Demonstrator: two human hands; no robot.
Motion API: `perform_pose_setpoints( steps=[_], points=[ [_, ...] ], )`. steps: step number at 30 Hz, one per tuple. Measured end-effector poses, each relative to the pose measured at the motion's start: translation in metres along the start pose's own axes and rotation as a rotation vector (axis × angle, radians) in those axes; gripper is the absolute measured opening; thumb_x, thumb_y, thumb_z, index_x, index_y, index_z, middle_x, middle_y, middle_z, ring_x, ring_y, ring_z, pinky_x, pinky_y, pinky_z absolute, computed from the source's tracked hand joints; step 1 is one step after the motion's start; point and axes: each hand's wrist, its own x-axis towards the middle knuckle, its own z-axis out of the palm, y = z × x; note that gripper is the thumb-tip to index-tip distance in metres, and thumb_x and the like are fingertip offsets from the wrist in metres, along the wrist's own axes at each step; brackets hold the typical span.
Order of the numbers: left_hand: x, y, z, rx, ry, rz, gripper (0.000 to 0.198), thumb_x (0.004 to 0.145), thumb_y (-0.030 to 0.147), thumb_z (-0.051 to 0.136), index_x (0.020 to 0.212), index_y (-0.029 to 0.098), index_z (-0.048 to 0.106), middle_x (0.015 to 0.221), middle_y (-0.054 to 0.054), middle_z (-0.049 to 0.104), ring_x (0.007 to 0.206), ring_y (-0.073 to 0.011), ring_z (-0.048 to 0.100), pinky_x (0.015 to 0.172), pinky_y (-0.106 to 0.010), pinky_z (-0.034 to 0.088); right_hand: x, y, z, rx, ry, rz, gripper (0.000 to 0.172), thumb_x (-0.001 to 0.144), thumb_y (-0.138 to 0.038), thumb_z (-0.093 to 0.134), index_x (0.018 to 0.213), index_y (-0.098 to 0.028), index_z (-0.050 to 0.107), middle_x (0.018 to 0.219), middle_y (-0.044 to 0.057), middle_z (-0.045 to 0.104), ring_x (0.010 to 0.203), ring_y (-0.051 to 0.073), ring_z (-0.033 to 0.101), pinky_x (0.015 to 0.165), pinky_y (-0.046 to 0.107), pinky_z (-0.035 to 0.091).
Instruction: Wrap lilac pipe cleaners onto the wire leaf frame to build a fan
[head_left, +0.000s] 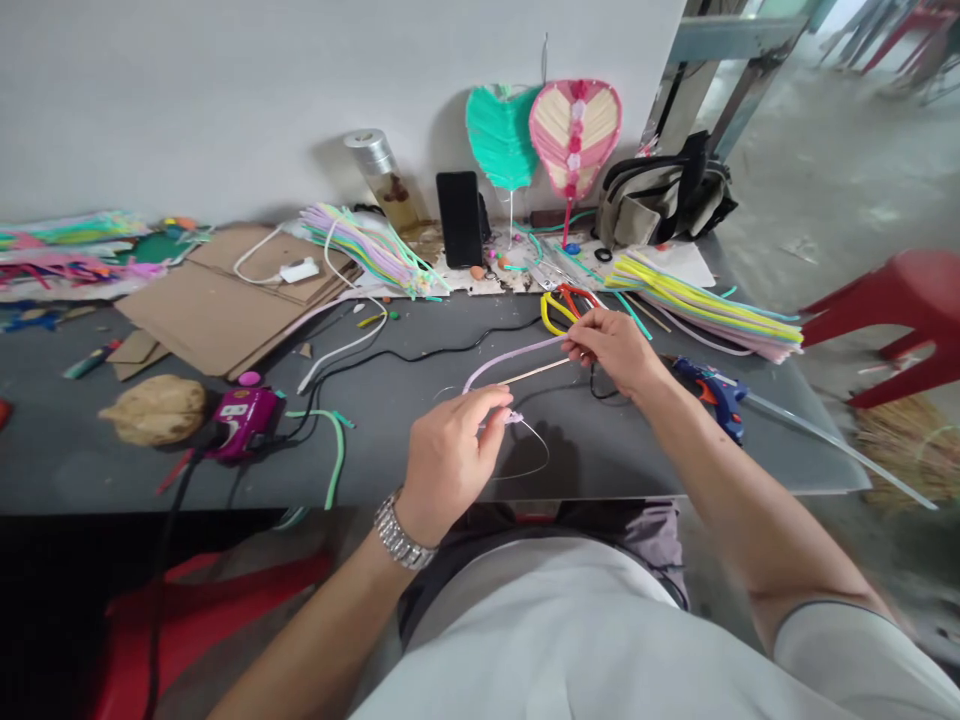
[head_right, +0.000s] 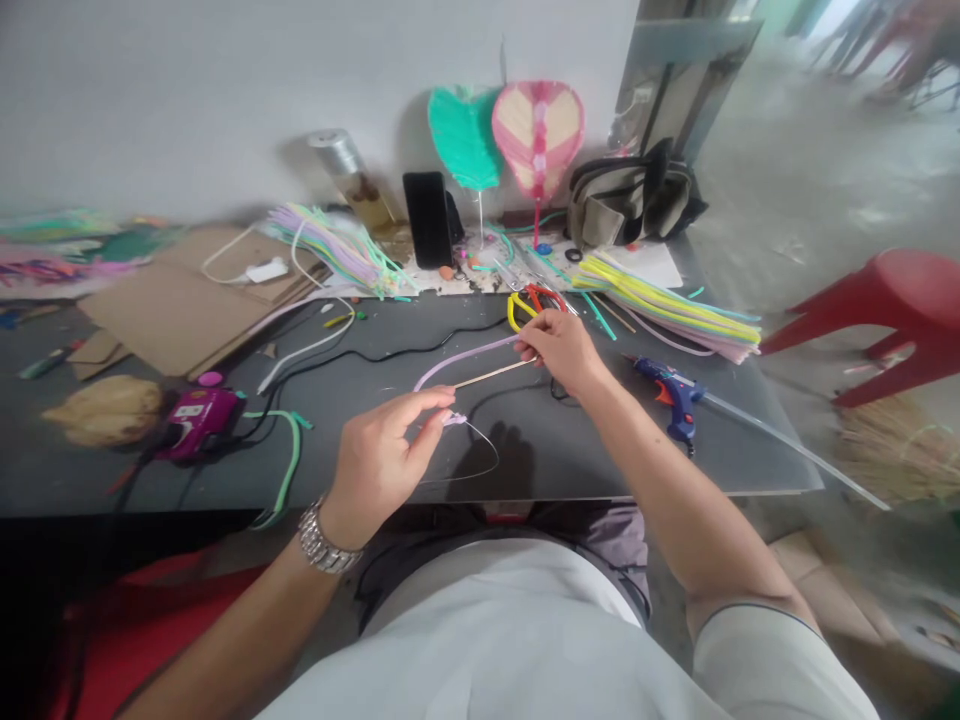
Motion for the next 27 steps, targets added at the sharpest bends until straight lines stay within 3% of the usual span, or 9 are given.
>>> perform_pose_setpoints(
  steps=[7, 11, 17, 20, 23, 25, 27],
  points=[
    [-0.007, -0.003, 0.001, -0.152, 0.09, -0.03, 0.015, 0.092, 0.013, 0.065, 0.101, 0.021, 0.073, 0.107, -0.004, 0.081, 0.093, -0.0185, 0.078, 0.087, -0.034, 0.063, 0.008, 0.028, -0.046, -0.27, 0.26, -0.155, 0.007, 0.076, -0.02, 0.067, 0.071, -0.019, 0.063, 0.064, 0.002, 0.07, 0.056, 0.014, 0.063, 0.053, 0.024, 0.045],
    [-0.008, 0.0, 0.003, -0.275, 0.09, -0.176, 0.018, 0.087, 0.019, 0.074, 0.105, 0.021, 0.075, 0.106, -0.005, 0.081, 0.084, -0.018, 0.078, 0.082, -0.033, 0.066, 0.007, 0.032, -0.068, -0.344, 0.361, -0.209, 0.006, 0.077, -0.02, 0.065, 0.072, -0.02, 0.062, 0.063, 0.002, 0.068, 0.056, 0.016, 0.064, 0.056, 0.028, 0.047],
    [-0.005, 0.007, 0.005, -0.53, 0.1, -0.405, 0.013, 0.083, 0.019, 0.077, 0.097, 0.019, 0.076, 0.094, -0.004, 0.082, 0.081, -0.0176, 0.079, 0.08, -0.031, 0.067, 0.002, 0.026, -0.081, -0.316, 0.415, -0.203, 0.006, 0.078, -0.022, 0.067, 0.074, -0.02, 0.063, 0.065, 0.004, 0.068, 0.057, 0.018, 0.062, 0.057, 0.03, 0.048],
    [-0.005, 0.008, 0.007, -0.56, 0.105, -0.428, 0.012, 0.082, 0.016, 0.077, 0.094, 0.019, 0.076, 0.094, -0.004, 0.081, 0.079, -0.0167, 0.078, 0.078, -0.03, 0.066, -0.007, 0.019, -0.076, -0.518, 0.462, -0.316, 0.003, 0.079, -0.022, 0.066, 0.077, -0.022, 0.065, 0.071, 0.006, 0.069, 0.068, 0.022, 0.065, 0.066, 0.036, 0.052],
    [-0.006, 0.008, 0.009, -0.574, 0.105, -0.426, 0.012, 0.082, 0.015, 0.076, 0.093, 0.019, 0.075, 0.092, -0.004, 0.081, 0.078, -0.0159, 0.077, 0.077, -0.028, 0.066, -0.026, 0.006, -0.052, -0.762, 0.475, -0.519, 0.008, 0.082, -0.022, 0.066, 0.089, -0.022, 0.069, 0.095, 0.012, 0.073, 0.096, 0.031, 0.065, 0.088, 0.046, 0.05],
    [-0.006, 0.008, 0.011, -0.583, 0.104, -0.422, 0.011, 0.083, 0.015, 0.076, 0.092, 0.019, 0.075, 0.092, -0.004, 0.08, 0.079, -0.0159, 0.077, 0.077, -0.028, 0.065, -0.039, -0.002, -0.026, -0.756, 0.324, -0.602, 0.01, 0.085, -0.021, 0.065, 0.093, -0.021, 0.07, 0.104, 0.013, 0.073, 0.106, 0.032, 0.063, 0.094, 0.047, 0.047],
    [-0.006, 0.009, 0.012, -0.593, 0.097, -0.416, 0.009, 0.083, 0.015, 0.075, 0.091, 0.019, 0.075, 0.091, -0.004, 0.08, 0.079, -0.0161, 0.077, 0.077, -0.028, 0.065, -0.049, -0.008, 0.0, -0.602, 0.027, -0.568, 0.009, 0.088, -0.024, 0.062, 0.087, -0.021, 0.07, 0.096, 0.01, 0.074, 0.094, 0.027, 0.065, 0.086, 0.04, 0.049]
  ],
)
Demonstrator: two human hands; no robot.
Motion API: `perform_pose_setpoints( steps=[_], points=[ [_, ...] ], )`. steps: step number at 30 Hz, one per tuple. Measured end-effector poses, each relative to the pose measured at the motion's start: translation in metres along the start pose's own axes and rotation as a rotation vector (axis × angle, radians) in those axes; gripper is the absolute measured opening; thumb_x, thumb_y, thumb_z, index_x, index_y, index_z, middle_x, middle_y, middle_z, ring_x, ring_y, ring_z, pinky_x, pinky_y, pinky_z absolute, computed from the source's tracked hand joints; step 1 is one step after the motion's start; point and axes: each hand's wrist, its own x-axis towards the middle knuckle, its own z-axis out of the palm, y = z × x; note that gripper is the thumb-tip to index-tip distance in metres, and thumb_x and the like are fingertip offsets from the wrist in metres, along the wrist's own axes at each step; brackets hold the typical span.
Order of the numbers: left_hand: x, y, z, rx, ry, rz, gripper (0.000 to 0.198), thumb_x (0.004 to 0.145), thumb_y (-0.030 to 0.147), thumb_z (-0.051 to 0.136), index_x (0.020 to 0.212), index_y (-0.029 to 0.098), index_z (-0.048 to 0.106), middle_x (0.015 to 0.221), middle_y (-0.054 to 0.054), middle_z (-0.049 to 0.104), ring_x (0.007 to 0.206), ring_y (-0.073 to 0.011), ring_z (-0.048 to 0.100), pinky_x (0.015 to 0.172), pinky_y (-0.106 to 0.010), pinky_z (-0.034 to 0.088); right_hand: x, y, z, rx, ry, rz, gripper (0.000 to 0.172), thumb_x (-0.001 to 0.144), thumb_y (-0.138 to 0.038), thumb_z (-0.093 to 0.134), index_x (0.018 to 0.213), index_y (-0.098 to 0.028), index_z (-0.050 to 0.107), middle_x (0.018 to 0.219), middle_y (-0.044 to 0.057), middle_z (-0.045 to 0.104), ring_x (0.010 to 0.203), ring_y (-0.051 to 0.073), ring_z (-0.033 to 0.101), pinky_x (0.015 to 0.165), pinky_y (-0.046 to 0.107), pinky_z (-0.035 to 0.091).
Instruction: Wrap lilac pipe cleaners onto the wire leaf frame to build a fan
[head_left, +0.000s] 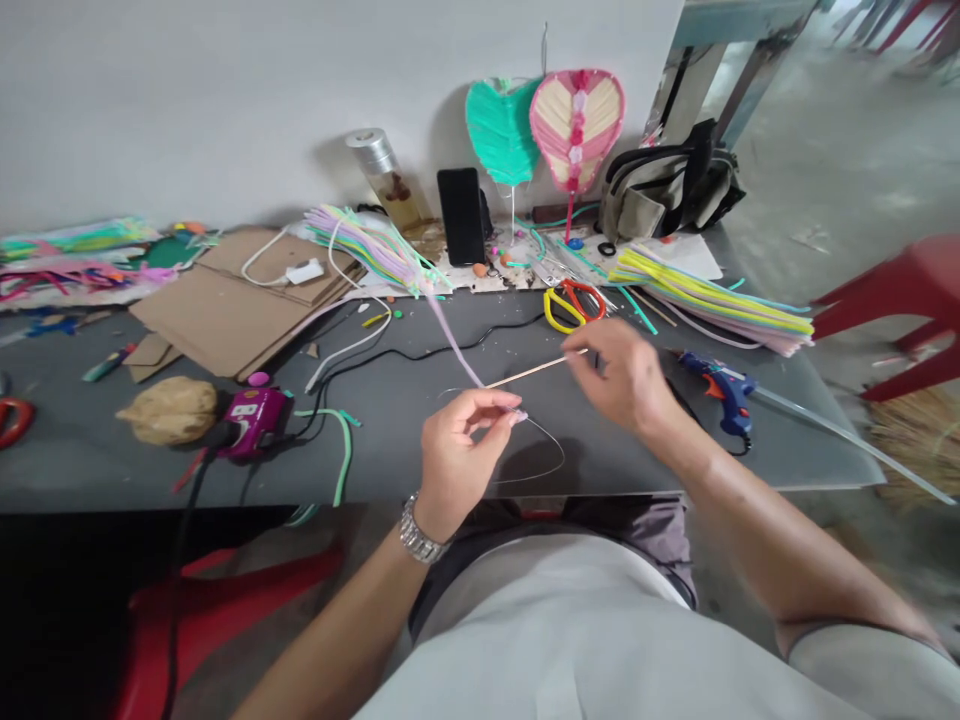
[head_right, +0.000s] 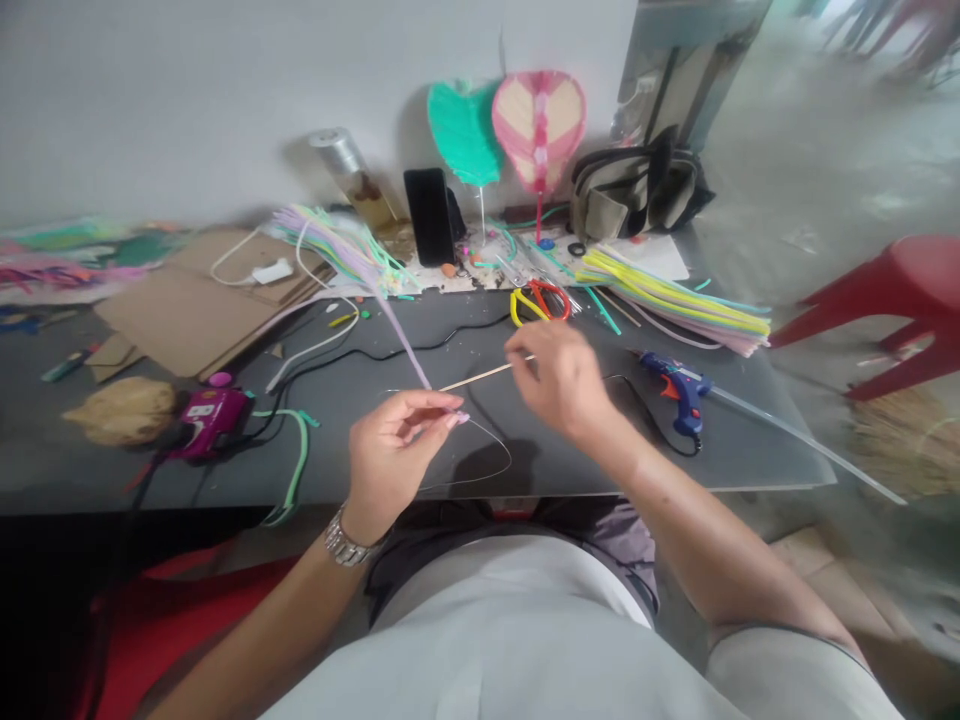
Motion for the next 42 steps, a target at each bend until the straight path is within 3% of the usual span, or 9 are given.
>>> perform_pose_setpoints(
  steps=[3, 5, 12, 22, 27, 33, 37, 42],
  points=[
    [0.0, 0.001, 0.0, -0.022, 0.005, 0.021, 0.01, 0.083, 0.016, 0.075, 0.092, 0.019, 0.073, 0.09, -0.004, 0.079, 0.081, -0.016, 0.077, 0.078, -0.027, 0.064, -0.002, -0.019, 0.02, 0.454, -0.435, 0.164, 0.026, 0.092, -0.04, 0.061, 0.078, -0.019, 0.068, 0.073, 0.004, 0.07, 0.068, 0.018, 0.062, 0.066, 0.031, 0.047],
    [0.0, 0.001, 0.0, -0.026, 0.022, 0.041, 0.013, 0.084, 0.015, 0.073, 0.096, 0.019, 0.071, 0.091, -0.004, 0.078, 0.083, -0.0158, 0.076, 0.08, -0.027, 0.064, -0.004, -0.023, 0.026, 0.652, -0.556, 0.247, 0.03, 0.09, -0.045, 0.063, 0.077, -0.019, 0.067, 0.07, 0.002, 0.068, 0.065, 0.015, 0.06, 0.063, 0.028, 0.046],
    [0.002, -0.013, 0.002, -0.005, 0.086, 0.144, 0.021, 0.085, 0.013, 0.07, 0.104, 0.02, 0.066, 0.109, -0.005, 0.067, 0.081, -0.0115, 0.073, 0.078, -0.025, 0.063, -0.02, -0.028, 0.033, 0.542, -0.369, 0.302, 0.019, 0.082, -0.035, 0.068, 0.074, -0.019, 0.064, 0.064, -0.002, 0.06, 0.058, 0.012, 0.049, 0.055, 0.025, 0.037],
    [0.002, -0.022, 0.009, 0.001, 0.138, 0.103, 0.027, 0.085, 0.018, 0.073, 0.107, 0.021, 0.058, 0.107, -0.005, 0.066, 0.08, -0.012, 0.072, 0.074, -0.024, 0.061, -0.032, -0.022, 0.052, 0.726, -0.269, 0.343, 0.027, 0.083, -0.045, 0.071, 0.073, -0.021, 0.061, 0.067, 0.0, 0.063, 0.064, 0.015, 0.056, 0.062, 0.029, 0.044],
    [0.002, -0.022, 0.004, 0.143, 0.133, 0.179, 0.012, 0.087, 0.021, 0.073, 0.088, 0.019, 0.061, 0.095, -0.004, 0.064, 0.081, -0.0128, 0.067, 0.069, -0.023, 0.059, -0.032, -0.021, 0.051, 0.668, -0.183, 0.285, 0.03, 0.085, -0.048, 0.07, 0.074, -0.021, 0.061, 0.068, 0.001, 0.064, 0.064, 0.015, 0.055, 0.064, 0.029, 0.043],
    [-0.004, -0.021, 0.007, 0.216, 0.139, 0.204, 0.004, 0.091, 0.024, 0.069, 0.09, 0.019, 0.069, 0.101, -0.005, 0.058, 0.083, -0.0133, 0.065, 0.069, -0.023, 0.061, -0.036, -0.027, 0.05, 0.577, -0.127, 0.242, 0.029, 0.088, -0.048, 0.067, 0.075, -0.022, 0.062, 0.069, 0.001, 0.063, 0.063, 0.016, 0.054, 0.063, 0.03, 0.044],
    [-0.005, -0.019, 0.012, 0.141, 0.111, 0.113, 0.01, 0.093, 0.029, 0.067, 0.09, 0.019, 0.07, 0.096, -0.005, 0.062, 0.076, -0.0122, 0.066, 0.064, -0.021, 0.059, -0.04, -0.029, 0.054, 0.53, -0.066, 0.218, 0.027, 0.09, -0.045, 0.064, 0.075, -0.023, 0.062, 0.069, 0.001, 0.063, 0.064, 0.016, 0.053, 0.064, 0.031, 0.045],
    [0.0, -0.013, 0.012, -0.03, 0.044, -0.092, 0.018, 0.089, 0.032, 0.071, 0.077, 0.019, 0.068, 0.073, 0.0, 0.066, 0.054, -0.0099, 0.06, 0.05, -0.019, 0.052, -0.046, -0.03, 0.059, 0.528, -0.046, 0.194, 0.021, 0.091, -0.039, 0.064, 0.077, -0.023, 0.064, 0.07, 0.001, 0.064, 0.065, 0.017, 0.054, 0.066, 0.031, 0.046]
  ],
)
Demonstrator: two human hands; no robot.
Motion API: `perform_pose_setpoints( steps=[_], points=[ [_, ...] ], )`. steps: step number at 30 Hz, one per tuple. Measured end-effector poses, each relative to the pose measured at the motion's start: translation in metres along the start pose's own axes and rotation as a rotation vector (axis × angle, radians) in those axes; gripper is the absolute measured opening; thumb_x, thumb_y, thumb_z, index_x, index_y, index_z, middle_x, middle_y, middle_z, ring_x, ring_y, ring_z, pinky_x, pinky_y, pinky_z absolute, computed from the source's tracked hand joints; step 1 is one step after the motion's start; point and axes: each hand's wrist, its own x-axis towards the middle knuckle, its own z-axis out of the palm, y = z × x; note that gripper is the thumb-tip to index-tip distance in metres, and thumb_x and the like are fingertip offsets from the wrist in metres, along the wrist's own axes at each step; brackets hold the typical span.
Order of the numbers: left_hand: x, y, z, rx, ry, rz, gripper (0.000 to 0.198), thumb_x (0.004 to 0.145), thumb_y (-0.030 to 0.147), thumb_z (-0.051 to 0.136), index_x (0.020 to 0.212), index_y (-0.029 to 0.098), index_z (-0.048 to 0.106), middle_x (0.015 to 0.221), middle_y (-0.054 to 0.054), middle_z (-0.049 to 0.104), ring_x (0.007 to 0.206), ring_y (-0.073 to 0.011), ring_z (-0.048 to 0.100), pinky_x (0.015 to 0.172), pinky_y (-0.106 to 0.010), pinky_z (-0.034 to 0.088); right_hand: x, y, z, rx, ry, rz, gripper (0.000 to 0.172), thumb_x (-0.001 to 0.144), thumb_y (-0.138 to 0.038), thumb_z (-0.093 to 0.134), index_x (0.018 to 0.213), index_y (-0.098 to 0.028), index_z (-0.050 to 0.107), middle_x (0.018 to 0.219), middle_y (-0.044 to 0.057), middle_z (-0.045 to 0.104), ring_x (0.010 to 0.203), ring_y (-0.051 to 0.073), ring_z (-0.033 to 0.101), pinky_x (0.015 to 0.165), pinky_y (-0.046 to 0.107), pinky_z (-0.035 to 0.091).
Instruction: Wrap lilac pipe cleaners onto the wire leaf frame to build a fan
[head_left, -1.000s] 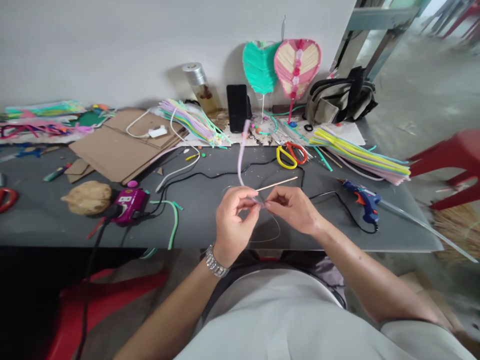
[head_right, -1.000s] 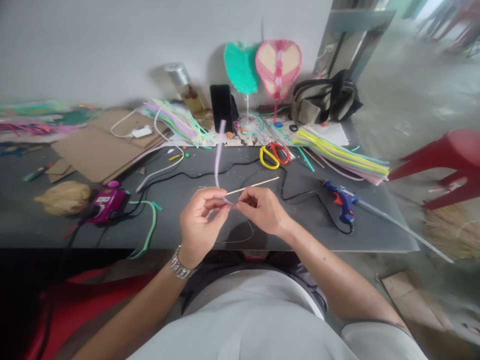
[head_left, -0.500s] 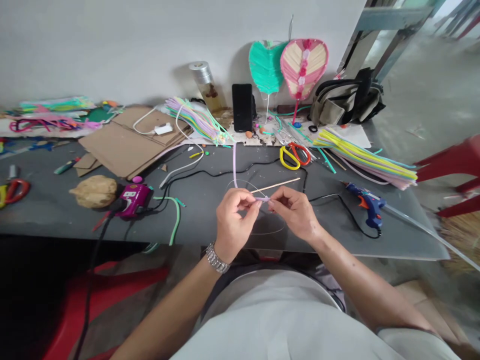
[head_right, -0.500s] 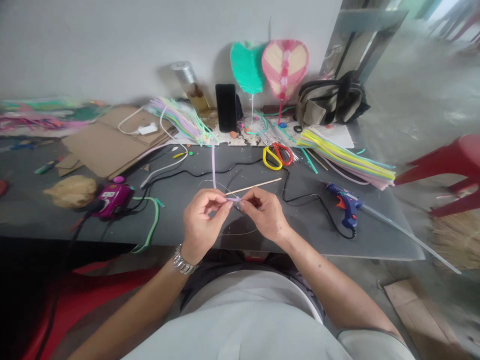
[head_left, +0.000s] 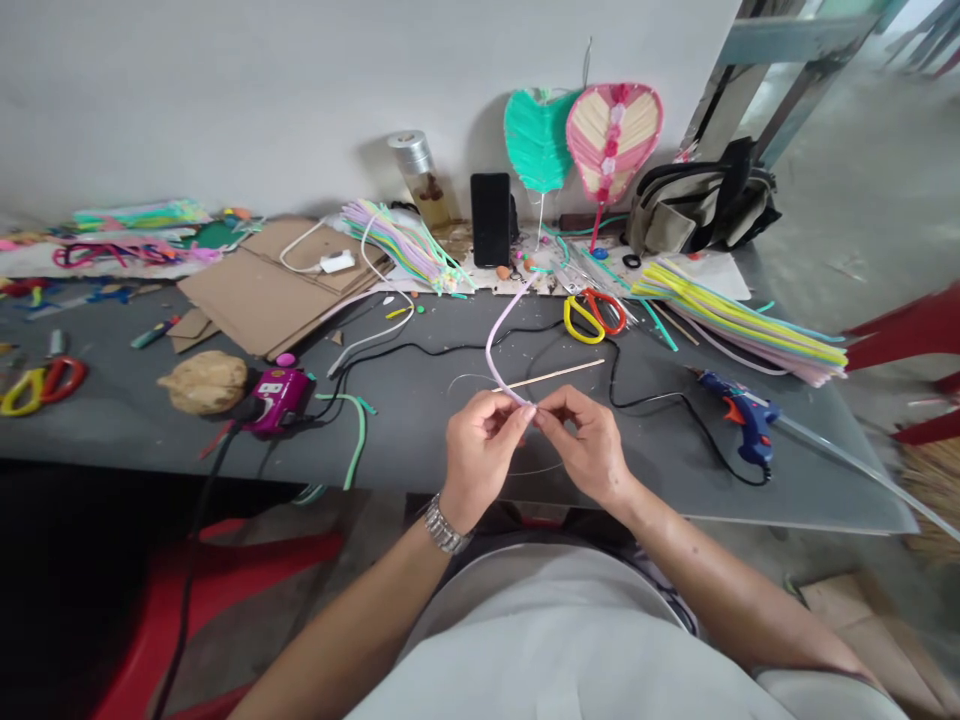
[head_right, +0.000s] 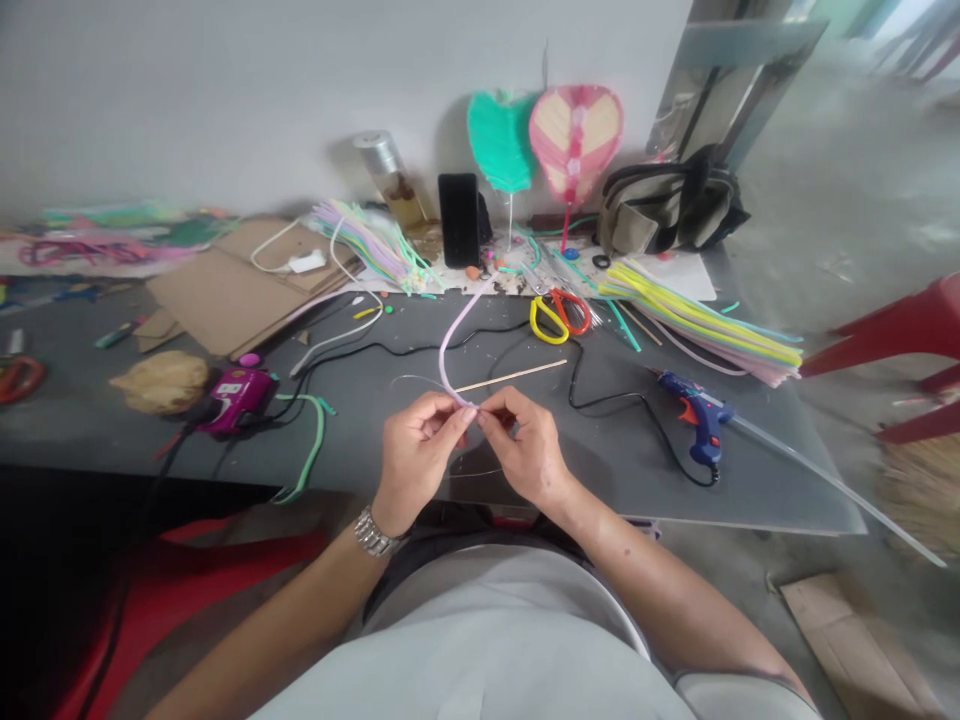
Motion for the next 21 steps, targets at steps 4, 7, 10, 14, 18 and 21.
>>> perform_pose_setpoints(
  steps=[4, 7, 10, 14, 18, 21],
  points=[
    [0.003, 0.007, -0.006, -0.018, -0.017, -0.079, 0.019, 0.085, 0.031, 0.074, 0.072, 0.019, 0.068, 0.061, 0.002, 0.065, 0.048, -0.0093, 0.056, 0.045, -0.019, 0.047, 0.0, 0.001, -0.001, 0.101, -0.043, 0.065, 0.018, 0.088, -0.041, 0.068, 0.083, -0.023, 0.069, 0.074, 0.002, 0.067, 0.067, 0.018, 0.057, 0.067, 0.032, 0.047],
    [0.004, 0.009, -0.01, -0.018, -0.022, -0.084, 0.019, 0.085, 0.029, 0.073, 0.07, 0.018, 0.068, 0.056, 0.003, 0.062, 0.047, -0.0092, 0.055, 0.047, -0.019, 0.047, 0.003, 0.0, -0.002, 0.238, -0.063, 0.15, 0.02, 0.084, -0.041, 0.071, 0.082, -0.022, 0.069, 0.074, 0.002, 0.068, 0.068, 0.017, 0.059, 0.067, 0.031, 0.048],
    [0.003, 0.009, -0.011, -0.009, -0.041, -0.071, 0.018, 0.084, 0.027, 0.072, 0.069, 0.018, 0.068, 0.055, 0.003, 0.06, 0.047, -0.009, 0.055, 0.047, -0.019, 0.045, 0.006, -0.002, -0.002, 0.315, -0.082, 0.202, 0.021, 0.08, -0.04, 0.074, 0.079, -0.021, 0.068, 0.072, 0.001, 0.067, 0.069, 0.017, 0.06, 0.067, 0.03, 0.048],
    [0.003, 0.012, -0.011, 0.009, -0.056, -0.061, 0.017, 0.083, 0.026, 0.072, 0.069, 0.017, 0.067, 0.057, 0.002, 0.06, 0.05, -0.009, 0.055, 0.049, -0.019, 0.044, 0.006, -0.003, 0.001, 0.347, -0.057, 0.215, 0.02, 0.076, -0.037, 0.078, 0.077, -0.02, 0.067, 0.07, 0.0, 0.066, 0.065, 0.014, 0.058, 0.064, 0.028, 0.047],
    [0.005, 0.014, -0.013, -0.037, -0.088, -0.143, 0.019, 0.082, 0.031, 0.074, 0.071, 0.016, 0.069, 0.061, 0.001, 0.063, 0.054, -0.0099, 0.056, 0.053, -0.021, 0.045, 0.006, -0.001, 0.003, 0.384, -0.023, 0.218, 0.021, 0.075, -0.037, 0.078, 0.076, -0.019, 0.068, 0.068, -0.001, 0.066, 0.064, 0.013, 0.057, 0.063, 0.027, 0.046],
    [0.006, 0.011, -0.015, -0.121, -0.131, -0.248, 0.022, 0.082, 0.036, 0.075, 0.072, 0.016, 0.07, 0.06, 0.001, 0.063, 0.055, -0.0109, 0.055, 0.055, -0.022, 0.045, 0.005, 0.0, 0.005, 0.423, -0.024, 0.21, 0.021, 0.076, -0.037, 0.079, 0.076, -0.019, 0.068, 0.068, -0.001, 0.066, 0.063, 0.013, 0.058, 0.063, 0.027, 0.046]
  ],
)
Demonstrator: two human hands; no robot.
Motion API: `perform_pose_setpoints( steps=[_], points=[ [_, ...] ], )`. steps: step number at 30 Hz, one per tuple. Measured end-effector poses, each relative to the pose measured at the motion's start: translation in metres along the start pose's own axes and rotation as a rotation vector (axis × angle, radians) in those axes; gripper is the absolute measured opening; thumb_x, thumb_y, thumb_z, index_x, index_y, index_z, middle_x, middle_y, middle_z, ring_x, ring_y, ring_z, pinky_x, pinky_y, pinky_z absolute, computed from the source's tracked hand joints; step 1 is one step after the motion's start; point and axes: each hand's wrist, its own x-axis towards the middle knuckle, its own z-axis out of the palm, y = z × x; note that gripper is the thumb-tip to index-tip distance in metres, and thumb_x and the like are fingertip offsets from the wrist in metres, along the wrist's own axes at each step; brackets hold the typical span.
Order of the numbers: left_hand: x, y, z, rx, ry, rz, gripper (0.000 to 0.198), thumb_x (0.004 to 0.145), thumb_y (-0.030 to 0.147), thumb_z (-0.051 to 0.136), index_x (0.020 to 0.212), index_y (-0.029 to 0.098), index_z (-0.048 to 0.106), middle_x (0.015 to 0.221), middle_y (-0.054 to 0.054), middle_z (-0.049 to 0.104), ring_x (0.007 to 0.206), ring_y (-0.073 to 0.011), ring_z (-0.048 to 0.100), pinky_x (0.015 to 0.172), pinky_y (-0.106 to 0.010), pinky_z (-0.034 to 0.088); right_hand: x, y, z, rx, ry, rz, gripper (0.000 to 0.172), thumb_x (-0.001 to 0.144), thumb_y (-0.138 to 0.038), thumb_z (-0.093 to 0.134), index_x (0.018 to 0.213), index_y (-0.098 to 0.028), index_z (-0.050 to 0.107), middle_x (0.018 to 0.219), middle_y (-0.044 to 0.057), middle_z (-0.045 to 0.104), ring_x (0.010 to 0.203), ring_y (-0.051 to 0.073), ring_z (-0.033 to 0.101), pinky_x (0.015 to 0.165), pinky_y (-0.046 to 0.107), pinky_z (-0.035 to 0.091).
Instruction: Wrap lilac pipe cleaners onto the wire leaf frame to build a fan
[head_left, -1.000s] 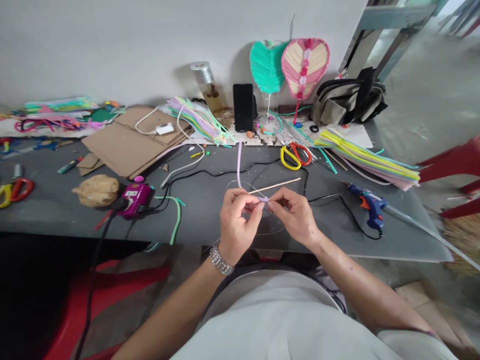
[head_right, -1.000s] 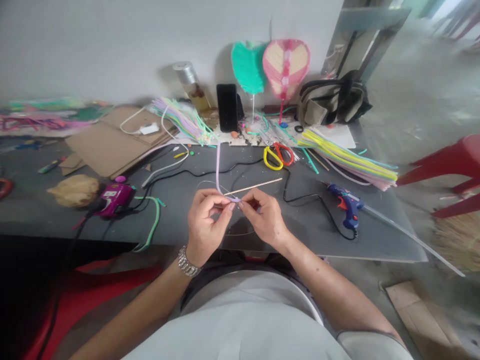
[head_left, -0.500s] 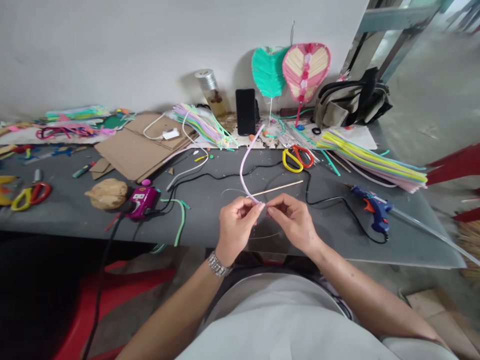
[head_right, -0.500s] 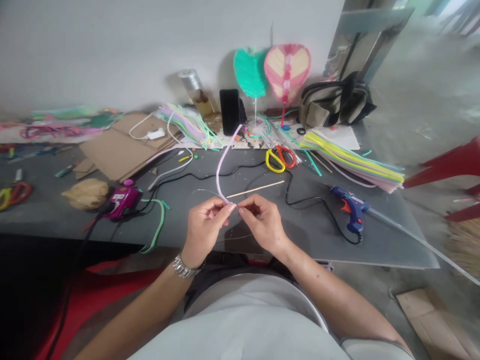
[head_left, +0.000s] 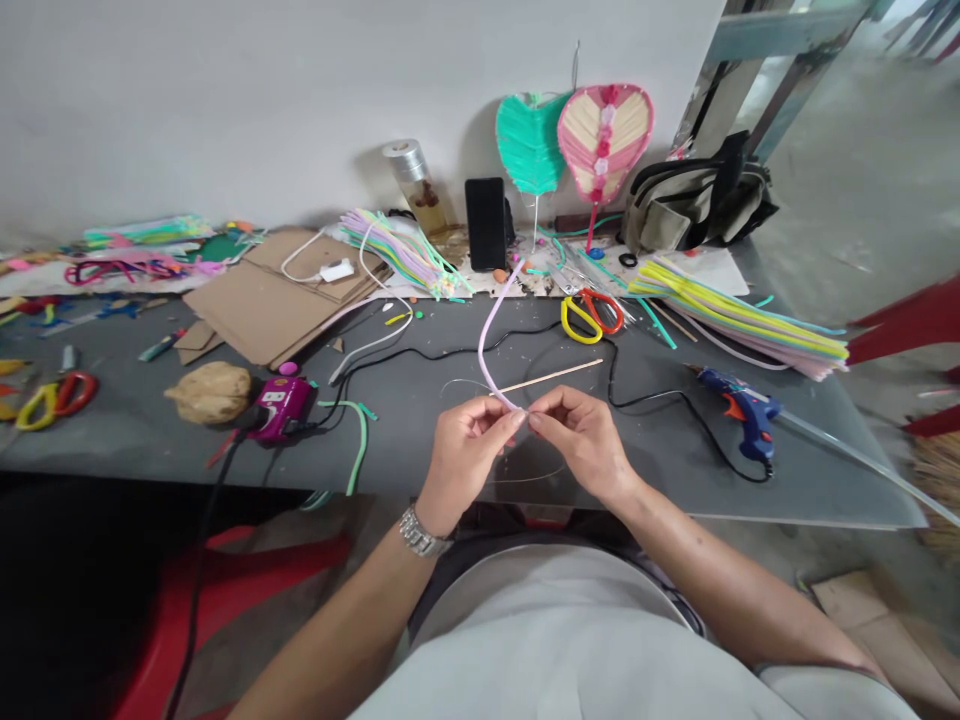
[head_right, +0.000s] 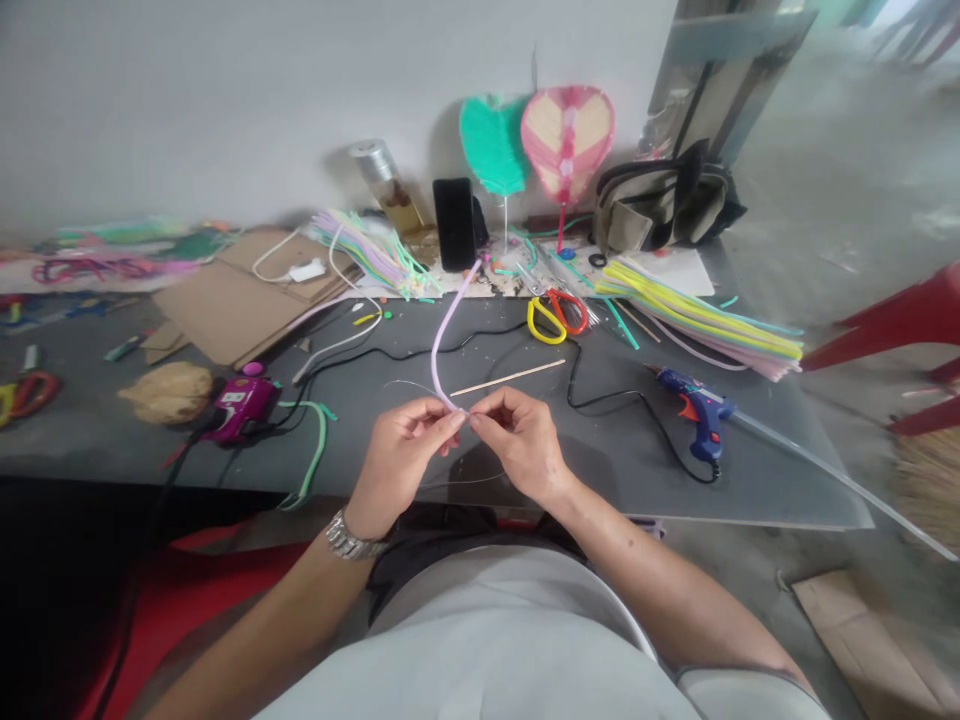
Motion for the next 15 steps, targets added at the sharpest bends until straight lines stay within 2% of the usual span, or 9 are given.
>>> perform_pose_setpoints(
  steps=[6, 12, 15],
  points=[
    [-0.003, -0.01, -0.002, -0.155, -0.03, -0.07, 0.02, 0.08, 0.035, 0.076, 0.076, 0.016, 0.071, 0.063, 0.001, 0.062, 0.059, -0.0111, 0.053, 0.057, -0.023, 0.042, -0.002, 0.002, 0.001, 0.047, -0.03, 0.012, 0.024, 0.076, -0.038, 0.081, 0.076, -0.019, 0.068, 0.069, -0.001, 0.066, 0.065, 0.013, 0.059, 0.065, 0.027, 0.047],
    [-0.008, -0.001, -0.005, 0.003, -0.09, -0.017, 0.021, 0.085, 0.034, 0.072, 0.074, 0.016, 0.068, 0.062, 0.002, 0.06, 0.06, -0.0107, 0.051, 0.06, -0.024, 0.041, 0.003, -0.002, -0.007, 0.087, -0.074, 0.084, 0.028, 0.078, -0.045, 0.08, 0.081, -0.019, 0.07, 0.071, -0.001, 0.067, 0.065, 0.012, 0.056, 0.064, 0.027, 0.044],
    [-0.011, 0.005, -0.004, 0.013, -0.148, -0.018, 0.022, 0.085, 0.034, 0.071, 0.072, 0.016, 0.066, 0.063, 0.002, 0.058, 0.06, -0.0107, 0.05, 0.06, -0.024, 0.04, 0.011, -0.005, -0.01, 0.086, -0.149, 0.149, 0.03, 0.078, -0.048, 0.079, 0.082, -0.018, 0.074, 0.073, 0.001, 0.069, 0.068, 0.012, 0.057, 0.065, 0.026, 0.043]
  ],
)
